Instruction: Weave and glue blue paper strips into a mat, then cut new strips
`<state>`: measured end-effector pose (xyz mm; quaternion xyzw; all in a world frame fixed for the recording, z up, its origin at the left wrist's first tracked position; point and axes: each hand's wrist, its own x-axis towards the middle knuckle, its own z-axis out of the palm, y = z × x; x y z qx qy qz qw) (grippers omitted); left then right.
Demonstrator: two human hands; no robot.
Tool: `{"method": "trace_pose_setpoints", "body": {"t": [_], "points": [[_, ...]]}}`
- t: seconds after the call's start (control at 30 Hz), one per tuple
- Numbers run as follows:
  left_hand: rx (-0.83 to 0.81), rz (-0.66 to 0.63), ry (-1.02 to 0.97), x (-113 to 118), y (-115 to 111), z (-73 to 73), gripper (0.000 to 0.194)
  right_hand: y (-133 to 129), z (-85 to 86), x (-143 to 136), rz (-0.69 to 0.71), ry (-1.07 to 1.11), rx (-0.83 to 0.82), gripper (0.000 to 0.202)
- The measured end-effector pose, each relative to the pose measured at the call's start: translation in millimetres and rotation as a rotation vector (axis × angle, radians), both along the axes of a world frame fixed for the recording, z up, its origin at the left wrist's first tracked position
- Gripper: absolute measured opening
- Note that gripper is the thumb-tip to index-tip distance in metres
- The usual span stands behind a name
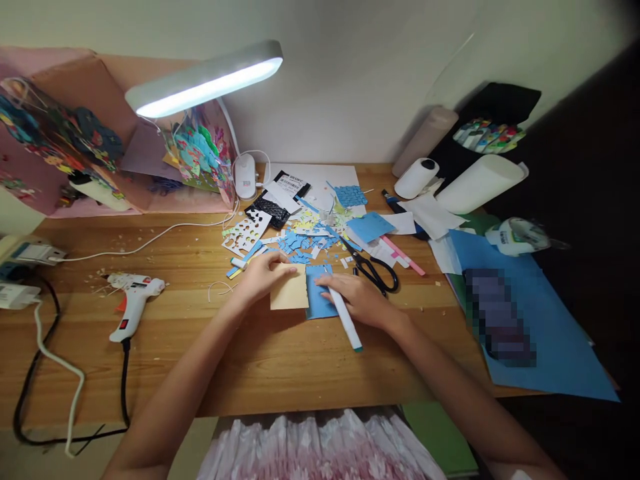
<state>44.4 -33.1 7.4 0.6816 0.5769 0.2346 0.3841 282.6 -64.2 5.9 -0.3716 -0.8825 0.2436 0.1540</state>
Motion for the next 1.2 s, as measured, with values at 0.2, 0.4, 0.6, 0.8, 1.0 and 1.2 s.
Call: {"method": "trace_pose_setpoints", "body": {"t": [0.2, 0.4, 0.6, 0.8, 1.0, 1.2], "points": [[0.164, 0.077, 0.144, 2.4, -6.9, -15.3, 0.015, 10.6, 0.4, -10.5, -0.107, 0.016, -0.012, 0.024], [0.249, 0.068, 0.115, 2.4, -10.6, -22.0, 0.01, 12.2, -10.5, -15.4, -0.224, 0.223, -0.074, 0.02], [0.251, 0.088, 0.072, 3.0, -11.9, -22.3, 0.01, 8.6, -13.1, -9.4, -0.266, 0.311, -0.11, 0.018], [0.245, 0.068, 0.05, 7.0, -15.8, -19.8, 0.009, 10.6, -7.9, 0.0, -0.499, 0.439, -0.197, 0.016], [0.2, 0.072, 0.097, 8.3, -16.3, -20.8, 0.011, 11.2, -6.1, 2.0, -0.581, 0.492, -0.241, 0.019], [0.21, 0.078, 0.088, 8.5, -16.1, -23.2, 0.01, 7.8, -4.7, -2.8, -0.526, 0.557, -0.193, 0.028]]}}
